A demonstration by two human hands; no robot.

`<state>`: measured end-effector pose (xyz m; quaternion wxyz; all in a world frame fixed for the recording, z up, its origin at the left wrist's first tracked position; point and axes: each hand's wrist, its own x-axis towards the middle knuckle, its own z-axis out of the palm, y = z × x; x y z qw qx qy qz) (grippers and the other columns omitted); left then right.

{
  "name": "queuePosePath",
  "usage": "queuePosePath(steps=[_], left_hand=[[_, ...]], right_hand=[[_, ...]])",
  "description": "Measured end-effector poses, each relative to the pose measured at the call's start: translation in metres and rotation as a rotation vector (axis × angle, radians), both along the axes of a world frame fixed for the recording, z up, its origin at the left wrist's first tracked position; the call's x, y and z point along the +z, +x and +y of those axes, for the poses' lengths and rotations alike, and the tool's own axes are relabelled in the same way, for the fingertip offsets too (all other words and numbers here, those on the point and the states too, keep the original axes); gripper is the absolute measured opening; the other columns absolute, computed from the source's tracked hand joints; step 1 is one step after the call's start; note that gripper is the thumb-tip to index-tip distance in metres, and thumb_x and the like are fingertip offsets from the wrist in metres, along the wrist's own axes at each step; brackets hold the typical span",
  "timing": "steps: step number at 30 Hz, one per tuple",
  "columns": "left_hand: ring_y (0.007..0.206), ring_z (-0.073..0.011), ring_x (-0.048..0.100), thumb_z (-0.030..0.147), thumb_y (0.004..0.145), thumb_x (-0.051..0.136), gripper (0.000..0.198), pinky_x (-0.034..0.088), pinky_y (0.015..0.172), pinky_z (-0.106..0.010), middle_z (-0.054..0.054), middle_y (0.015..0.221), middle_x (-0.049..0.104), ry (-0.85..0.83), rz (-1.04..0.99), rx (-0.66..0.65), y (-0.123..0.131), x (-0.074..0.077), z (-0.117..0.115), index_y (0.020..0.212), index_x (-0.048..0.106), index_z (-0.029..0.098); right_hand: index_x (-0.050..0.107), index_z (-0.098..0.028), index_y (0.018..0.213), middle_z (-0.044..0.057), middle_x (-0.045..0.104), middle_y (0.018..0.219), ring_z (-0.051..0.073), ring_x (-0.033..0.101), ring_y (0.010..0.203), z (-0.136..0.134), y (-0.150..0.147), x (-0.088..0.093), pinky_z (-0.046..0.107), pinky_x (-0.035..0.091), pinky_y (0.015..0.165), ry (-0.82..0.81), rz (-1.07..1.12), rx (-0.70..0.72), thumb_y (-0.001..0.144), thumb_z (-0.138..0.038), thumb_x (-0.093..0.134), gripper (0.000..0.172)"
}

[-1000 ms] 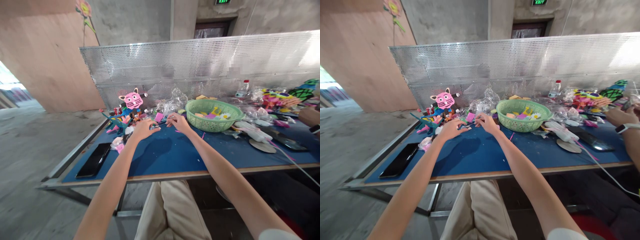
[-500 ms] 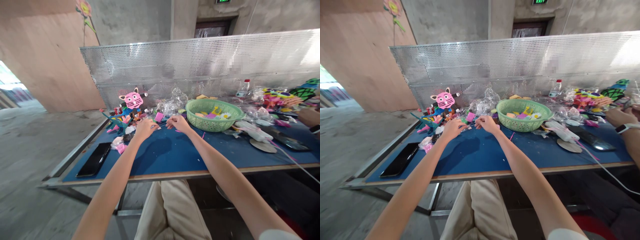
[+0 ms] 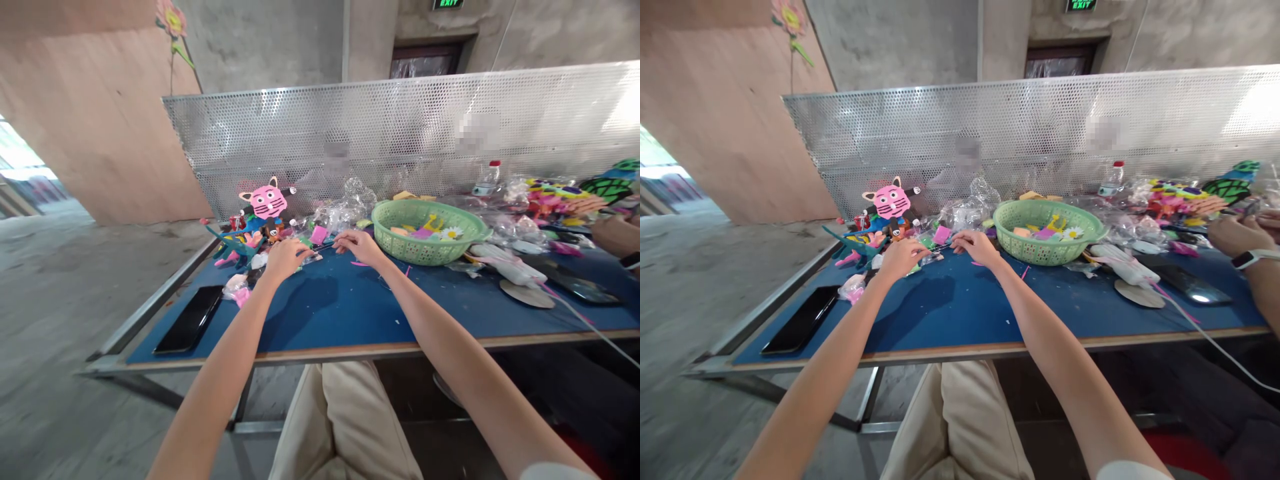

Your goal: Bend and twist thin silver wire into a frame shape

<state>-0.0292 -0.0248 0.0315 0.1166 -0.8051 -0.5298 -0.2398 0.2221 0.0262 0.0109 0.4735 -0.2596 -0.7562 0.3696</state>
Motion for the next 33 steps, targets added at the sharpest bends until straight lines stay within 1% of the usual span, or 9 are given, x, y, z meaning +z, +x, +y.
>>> queuePosePath(steps=[6, 8, 11, 15, 18, 22, 25, 30, 33], left_hand=[[0.088, -0.0214, 0.065, 0.048, 0.095, 0.053, 0.034, 0.042, 0.072, -0.029, -0.004, 0.092, 0.074, 0.009, -0.023, -0.013, 0.001, -0.002, 0.002, 0.095, 0.079, 0.027], [0.089, -0.0218, 0.065, 0.048, 0.095, 0.053, 0.033, 0.042, 0.072, -0.03, -0.004, 0.093, 0.075, 0.01, -0.026, -0.014, 0.001, -0.003, 0.002, 0.094, 0.079, 0.027], [0.09, -0.0227, 0.065, 0.049, 0.094, 0.055, 0.033, 0.042, 0.073, -0.032, -0.004, 0.094, 0.075, 0.005, -0.032, -0.008, 0.001, -0.002, 0.002, 0.092, 0.079, 0.028], [0.093, -0.023, 0.064, 0.05, 0.094, 0.054, 0.033, 0.043, 0.077, -0.032, -0.004, 0.095, 0.074, 0.003, -0.041, -0.003, -0.001, 0.0, 0.001, 0.093, 0.078, 0.028], [0.094, -0.0226, 0.064, 0.05, 0.095, 0.052, 0.036, 0.043, 0.08, -0.032, -0.004, 0.093, 0.074, 0.022, -0.05, -0.009, -0.003, 0.001, 0.001, 0.092, 0.078, 0.026], [0.088, -0.0205, 0.065, 0.051, 0.095, 0.051, 0.037, 0.043, 0.073, -0.03, -0.004, 0.094, 0.074, -0.002, -0.094, -0.027, -0.006, 0.001, 0.001, 0.092, 0.078, 0.026], [0.085, -0.0201, 0.066, 0.053, 0.094, 0.053, 0.037, 0.043, 0.07, -0.029, -0.004, 0.092, 0.074, -0.015, -0.126, -0.032, -0.006, 0.0, 0.001, 0.092, 0.079, 0.026], [0.083, -0.0199, 0.066, 0.054, 0.094, 0.053, 0.039, 0.043, 0.07, -0.028, -0.004, 0.09, 0.074, -0.047, -0.145, -0.069, -0.004, 0.0, 0.001, 0.092, 0.078, 0.025], [0.084, -0.0197, 0.067, 0.053, 0.094, 0.052, 0.038, 0.043, 0.07, -0.028, -0.004, 0.092, 0.075, -0.069, -0.159, -0.084, -0.003, -0.001, 0.0, 0.093, 0.078, 0.025]], right_hand=[[0.071, -0.019, 0.099, 0.005, 0.075, 0.086, 0.016, 0.066, 0.07, -0.002, -0.004, -0.001, 0.029, 0.054, 0.072, 0.202, -0.102, -0.12, 0.095, -0.034, 0.05, 0.026], [0.071, -0.02, 0.1, 0.005, 0.075, 0.087, 0.016, 0.064, 0.07, -0.003, -0.005, -0.001, 0.029, 0.052, 0.071, 0.217, -0.121, -0.143, 0.095, -0.029, 0.046, 0.027], [0.071, -0.021, 0.1, 0.004, 0.075, 0.086, 0.016, 0.062, 0.069, -0.005, -0.007, 0.0, 0.028, 0.051, 0.07, 0.209, -0.141, -0.148, 0.095, -0.028, 0.045, 0.028], [0.071, -0.02, 0.097, 0.004, 0.073, 0.083, 0.015, 0.061, 0.067, -0.006, -0.007, 0.002, 0.028, 0.051, 0.069, 0.177, -0.139, -0.118, 0.094, -0.032, 0.047, 0.027], [0.072, -0.019, 0.098, 0.005, 0.074, 0.086, 0.015, 0.065, 0.07, -0.005, -0.006, 0.002, 0.028, 0.053, 0.071, 0.139, -0.093, -0.074, 0.094, -0.038, 0.05, 0.029], [0.072, -0.019, 0.1, 0.007, 0.075, 0.092, 0.018, 0.07, 0.082, -0.005, -0.01, -0.001, 0.033, 0.056, 0.082, 0.056, 0.008, 0.005, 0.091, -0.05, 0.057, 0.035], [0.072, -0.019, 0.097, 0.008, 0.076, 0.09, 0.019, 0.072, 0.08, -0.007, -0.015, -0.001, 0.034, 0.058, 0.083, -0.015, 0.074, 0.045, 0.087, -0.058, 0.061, 0.042], [0.072, -0.019, 0.093, 0.008, 0.077, 0.09, 0.02, 0.072, 0.08, -0.011, -0.021, -0.001, 0.035, 0.059, 0.082, -0.045, 0.122, -0.001, 0.085, -0.063, 0.06, 0.047], [0.071, -0.019, 0.092, 0.007, 0.077, 0.088, 0.02, 0.072, 0.078, -0.012, -0.021, -0.001, 0.035, 0.059, 0.079, -0.025, 0.109, -0.058, 0.087, -0.062, 0.057, 0.045]])
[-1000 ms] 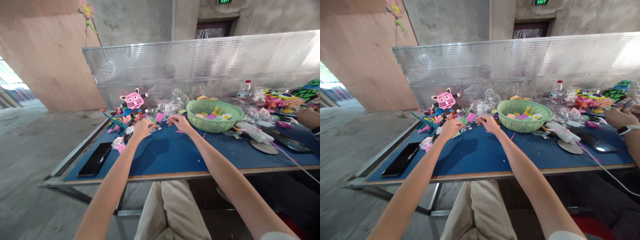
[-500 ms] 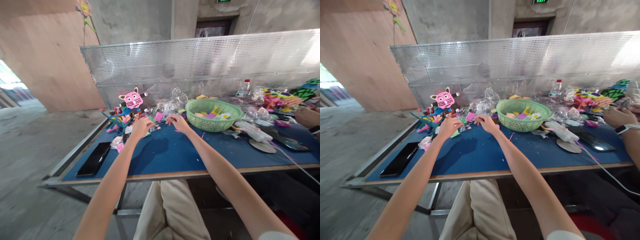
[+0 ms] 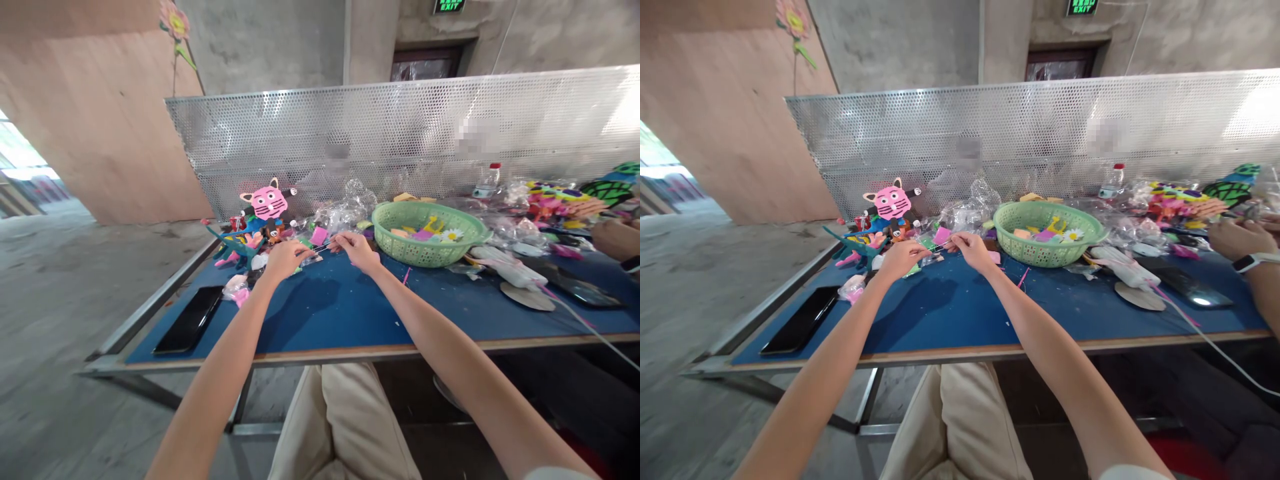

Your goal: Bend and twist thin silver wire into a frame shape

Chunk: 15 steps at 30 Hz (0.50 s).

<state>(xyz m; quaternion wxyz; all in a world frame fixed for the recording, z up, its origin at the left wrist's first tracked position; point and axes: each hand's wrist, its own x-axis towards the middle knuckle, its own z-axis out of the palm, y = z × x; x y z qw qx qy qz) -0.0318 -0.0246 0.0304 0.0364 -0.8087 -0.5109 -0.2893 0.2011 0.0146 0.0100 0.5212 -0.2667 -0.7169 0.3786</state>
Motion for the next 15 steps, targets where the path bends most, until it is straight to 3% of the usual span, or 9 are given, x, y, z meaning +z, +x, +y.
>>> queuePosePath(steps=[11, 15], left_hand=[[0.087, -0.0202, 0.067, 0.053, 0.095, 0.051, 0.038, 0.043, 0.068, -0.028, -0.002, 0.094, 0.075, -0.009, 0.045, 0.028, 0.0, 0.0001, -0.0006, 0.092, 0.078, 0.027], [0.085, -0.0203, 0.067, 0.052, 0.095, 0.051, 0.037, 0.042, 0.068, -0.028, -0.002, 0.093, 0.075, 0.032, 0.085, 0.023, 0.0012, 0.0004, 0.0002, 0.092, 0.078, 0.027]], right_hand=[[0.075, -0.022, 0.085, 0.003, 0.076, 0.084, 0.021, 0.073, 0.078, -0.0035, 0.0068, 0.0005, 0.034, 0.057, 0.079, 0.203, -0.145, -0.172, 0.085, -0.038, 0.068, 0.017], [0.075, -0.022, 0.084, 0.003, 0.076, 0.081, 0.02, 0.073, 0.077, -0.0007, 0.0028, -0.0014, 0.032, 0.057, 0.078, 0.181, -0.122, -0.22, 0.085, -0.031, 0.066, 0.013]])
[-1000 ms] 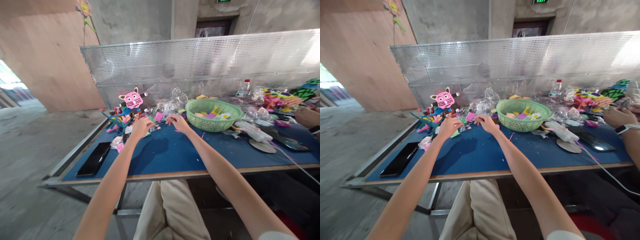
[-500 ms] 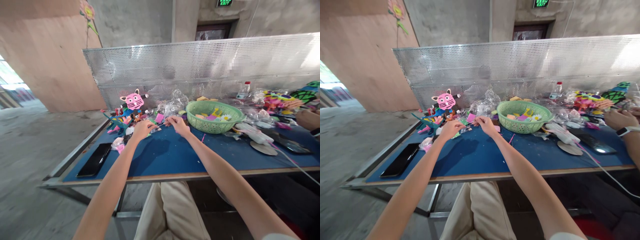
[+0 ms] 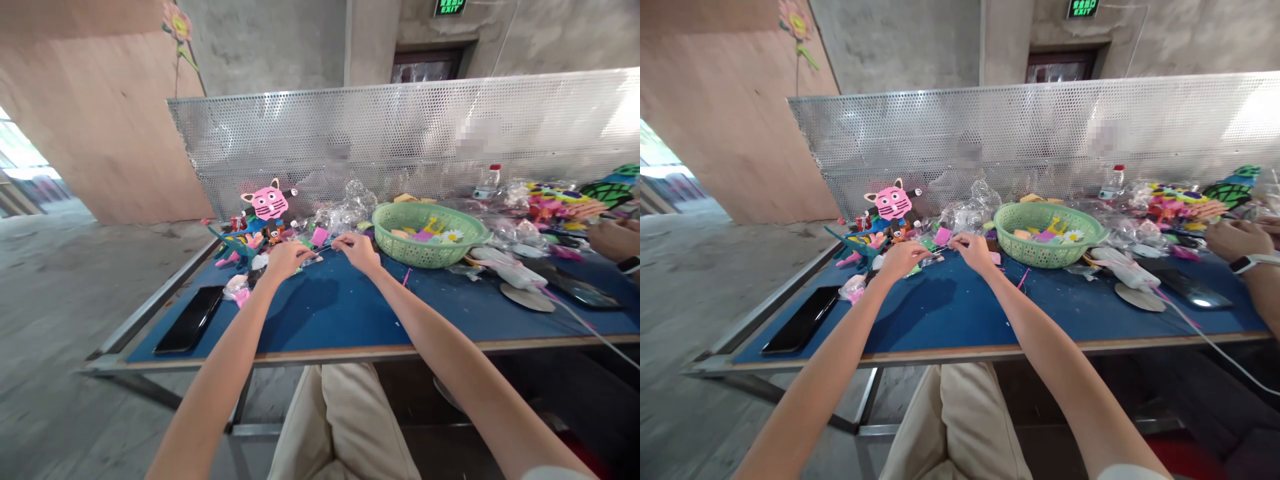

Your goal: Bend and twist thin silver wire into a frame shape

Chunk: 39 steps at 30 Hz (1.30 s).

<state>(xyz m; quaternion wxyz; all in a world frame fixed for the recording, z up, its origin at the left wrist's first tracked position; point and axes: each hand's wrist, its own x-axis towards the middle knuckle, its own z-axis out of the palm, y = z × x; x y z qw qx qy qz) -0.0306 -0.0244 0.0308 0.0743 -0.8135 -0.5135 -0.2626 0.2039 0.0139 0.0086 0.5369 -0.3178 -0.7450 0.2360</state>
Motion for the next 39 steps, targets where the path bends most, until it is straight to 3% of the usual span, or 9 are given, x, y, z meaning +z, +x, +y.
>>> queuePosePath(steps=[6, 11, 14, 18, 22, 26, 31, 35, 39], left_hand=[[0.089, -0.0223, 0.066, 0.051, 0.095, 0.051, 0.036, 0.043, 0.074, -0.03, -0.004, 0.094, 0.074, 0.013, 0.051, 0.057, 0.001, 0.001, -0.001, 0.092, 0.077, 0.026], [0.111, -0.0278, 0.06, 0.058, 0.091, 0.055, 0.04, 0.037, 0.102, -0.041, -0.007, 0.11, 0.071, 0.128, 0.014, 0.108, 0.004, 0.005, -0.01, 0.109, 0.07, 0.026], [0.125, -0.0303, 0.052, 0.062, 0.087, 0.058, 0.057, 0.03, 0.111, -0.042, -0.01, 0.13, 0.063, 0.151, -0.001, 0.124, 0.002, 0.006, -0.012, 0.131, 0.059, 0.026], [0.138, -0.0348, 0.039, 0.07, 0.076, 0.065, 0.086, 0.024, 0.116, -0.046, -0.012, 0.149, 0.048, 0.021, 0.072, 0.127, -0.012, -0.001, -0.006, 0.146, 0.043, 0.025], [0.142, -0.0386, 0.034, 0.066, 0.071, 0.072, 0.101, 0.03, 0.112, -0.047, -0.015, 0.154, 0.041, -0.123, 0.124, 0.16, -0.027, -0.007, 0.001, 0.153, 0.03, 0.024], [0.131, -0.0343, 0.051, 0.052, 0.077, 0.073, 0.088, 0.042, 0.099, -0.039, -0.015, 0.142, 0.055, -0.154, 0.115, 0.137, -0.033, -0.003, 0.002, 0.151, 0.034, 0.023], [0.092, -0.0227, 0.067, 0.046, 0.079, 0.073, 0.067, 0.047, 0.074, -0.029, -0.007, 0.111, 0.07, -0.138, -0.089, 0.093, -0.028, 0.003, 0.003, 0.137, 0.048, 0.024], [0.07, -0.0176, 0.06, 0.051, 0.076, 0.076, 0.063, 0.045, 0.067, -0.029, -0.001, 0.083, 0.063, -0.03, -0.331, 0.046, -0.016, -0.003, 0.007, 0.125, 0.054, 0.018], [0.059, -0.0131, 0.052, 0.05, 0.072, 0.081, 0.068, 0.045, 0.059, -0.027, 0.004, 0.072, 0.049, -0.033, -0.547, -0.025, 0.004, -0.011, 0.007, 0.125, 0.052, 0.019]], right_hand=[[0.075, -0.021, 0.086, 0.003, 0.076, 0.077, 0.02, 0.073, 0.074, 0.004, -0.007, -0.005, 0.031, 0.058, 0.073, -0.063, 0.011, -0.03, 0.085, -0.032, 0.064, 0.016], [0.072, -0.02, 0.086, 0.005, 0.076, 0.078, 0.02, 0.072, 0.071, 0.007, -0.001, -0.007, 0.032, 0.058, 0.071, -0.093, 0.03, 0.012, 0.088, -0.041, 0.06, 0.025], [0.07, -0.019, 0.083, 0.006, 0.075, 0.076, 0.019, 0.07, 0.066, 0.014, 0.006, -0.01, 0.031, 0.058, 0.068, -0.142, 0.031, 0.002, 0.087, -0.043, 0.06, 0.026], [0.069, -0.018, 0.086, 0.005, 0.074, 0.074, 0.018, 0.069, 0.065, 0.021, 0.011, -0.013, 0.03, 0.056, 0.067, -0.144, 0.024, -0.023, 0.087, -0.045, 0.058, 0.029], [0.068, -0.018, 0.092, 0.006, 0.073, 0.075, 0.018, 0.068, 0.068, 0.024, 0.014, -0.01, 0.032, 0.057, 0.07, -0.128, 0.142, -0.041, 0.086, -0.049, 0.058, 0.033], [0.067, -0.019, 0.095, 0.006, 0.073, 0.077, 0.019, 0.067, 0.069, 0.029, 0.018, -0.007, 0.032, 0.056, 0.071, -0.167, 0.281, -0.09, 0.085, -0.053, 0.058, 0.037], [0.064, -0.02, 0.104, 0.007, 0.074, 0.087, 0.018, 0.067, 0.076, 0.038, 0.021, -0.008, 0.032, 0.056, 0.075, -0.211, 0.505, -0.069, 0.083, -0.062, 0.058, 0.047], [0.063, -0.02, 0.11, 0.007, 0.075, 0.098, 0.017, 0.069, 0.08, 0.034, 0.013, -0.007, 0.032, 0.056, 0.08, -0.272, 0.588, 0.067, 0.081, -0.068, 0.06, 0.056], [0.069, -0.019, 0.107, 0.007, 0.075, 0.094, 0.017, 0.067, 0.076, 0.017, 0.0, -0.006, 0.032, 0.056, 0.075, -0.301, 0.328, 0.23, 0.08, -0.066, 0.064, 0.054]])
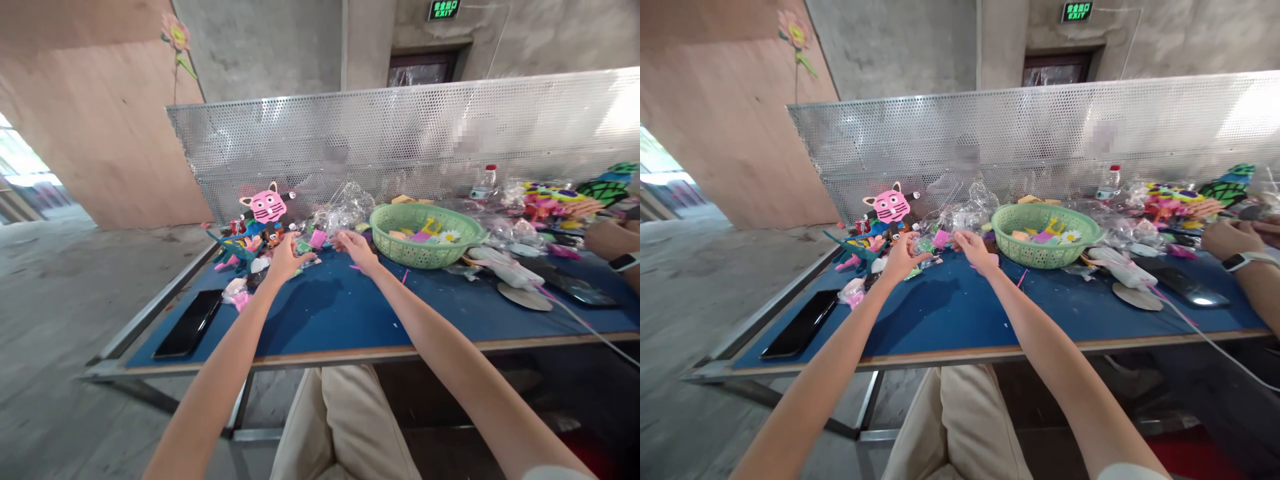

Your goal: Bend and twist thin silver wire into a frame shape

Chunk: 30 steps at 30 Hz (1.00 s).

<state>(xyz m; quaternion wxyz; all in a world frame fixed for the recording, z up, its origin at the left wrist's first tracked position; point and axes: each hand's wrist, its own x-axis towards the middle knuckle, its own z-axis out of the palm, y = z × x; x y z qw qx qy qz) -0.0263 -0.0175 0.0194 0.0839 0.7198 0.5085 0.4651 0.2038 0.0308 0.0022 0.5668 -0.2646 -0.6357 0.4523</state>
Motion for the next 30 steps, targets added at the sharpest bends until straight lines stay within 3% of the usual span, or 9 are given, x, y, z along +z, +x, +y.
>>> queuePosePath(steps=[4, 8, 13, 17, 20, 24, 27, 30], left_hand=[[0.063, -0.0125, 0.057, 0.048, 0.071, 0.082, 0.072, 0.051, 0.055, -0.027, 0.001, 0.086, 0.051, -0.052, -0.211, -0.158, 0.023, -0.007, -0.006, 0.129, 0.047, 0.024], [0.071, -0.0142, 0.062, 0.045, 0.073, 0.081, 0.069, 0.058, 0.064, -0.033, -0.001, 0.093, 0.052, -0.098, -0.359, -0.306, 0.04, -0.015, -0.009, 0.126, 0.043, 0.022], [0.078, -0.0188, 0.067, 0.047, 0.083, 0.071, 0.058, 0.059, 0.079, -0.045, -0.004, 0.097, 0.057, -0.175, -0.457, -0.454, 0.05, -0.026, -0.005, 0.125, 0.039, 0.022], [0.091, -0.0234, 0.07, 0.044, 0.09, 0.062, 0.048, 0.055, 0.09, -0.046, -0.012, 0.109, 0.064, -0.189, -0.367, -0.49, 0.046, -0.026, -0.003, 0.127, 0.045, 0.02], [0.107, -0.0269, 0.067, 0.039, 0.086, 0.067, 0.049, 0.053, 0.096, -0.045, -0.014, 0.123, 0.065, -0.234, -0.306, -0.5, 0.038, -0.02, -0.004, 0.129, 0.052, 0.02], [0.119, -0.0297, 0.062, 0.039, 0.083, 0.071, 0.051, 0.049, 0.103, -0.046, -0.014, 0.128, 0.065, -0.302, -0.378, -0.485, 0.028, -0.013, -0.006, 0.127, 0.059, 0.019], [0.115, -0.0303, 0.065, 0.047, 0.087, 0.065, 0.044, 0.051, 0.101, -0.048, -0.013, 0.124, 0.068, -0.327, -0.465, -0.441, 0.026, -0.012, -0.005, 0.12, 0.065, 0.019], [0.113, -0.0293, 0.066, 0.051, 0.09, 0.061, 0.044, 0.051, 0.102, -0.049, -0.014, 0.123, 0.069, -0.301, -0.657, -0.42, 0.025, -0.01, -0.002, 0.119, 0.067, 0.018]], right_hand=[[0.075, -0.019, 0.095, 0.004, 0.073, 0.085, 0.017, 0.065, 0.076, -0.014, -0.007, 0.0, 0.029, 0.053, 0.071, 0.136, -0.244, 0.158, 0.085, -0.059, 0.062, 0.043], [0.074, -0.017, 0.079, 0.002, 0.068, 0.073, 0.015, 0.059, 0.068, -0.02, -0.006, 0.002, 0.028, 0.048, 0.067, 0.181, -0.282, 0.069, 0.083, -0.058, 0.064, 0.042], [0.074, -0.018, 0.084, 0.003, 0.069, 0.077, 0.017, 0.06, 0.071, -0.022, -0.006, 0.006, 0.029, 0.049, 0.068, 0.156, -0.245, 0.04, 0.081, -0.059, 0.064, 0.042], [0.073, -0.018, 0.085, 0.002, 0.067, 0.072, 0.016, 0.058, 0.065, -0.015, -0.005, 0.003, 0.029, 0.048, 0.065, 0.169, -0.239, -0.095, 0.083, -0.053, 0.062, 0.036], [0.071, -0.018, 0.084, 0.003, 0.066, 0.072, 0.016, 0.058, 0.062, -0.008, -0.002, -0.001, 0.028, 0.047, 0.063, 0.197, -0.269, -0.185, 0.086, -0.046, 0.058, 0.031], [0.066, -0.018, 0.076, 0.002, 0.064, 0.067, 0.015, 0.056, 0.059, -0.005, 0.002, 0.0, 0.028, 0.046, 0.061, 0.174, -0.258, -0.232, 0.088, -0.043, 0.053, 0.031], [0.066, -0.018, 0.077, 0.003, 0.067, 0.07, 0.015, 0.056, 0.059, -0.009, 0.002, 0.001, 0.028, 0.045, 0.059, 0.174, -0.266, -0.224, 0.087, -0.043, 0.055, 0.029], [0.068, -0.018, 0.077, 0.003, 0.068, 0.07, 0.014, 0.057, 0.057, -0.015, -0.001, 0.003, 0.027, 0.046, 0.057, 0.154, -0.284, -0.115, 0.086, -0.046, 0.059, 0.031]])
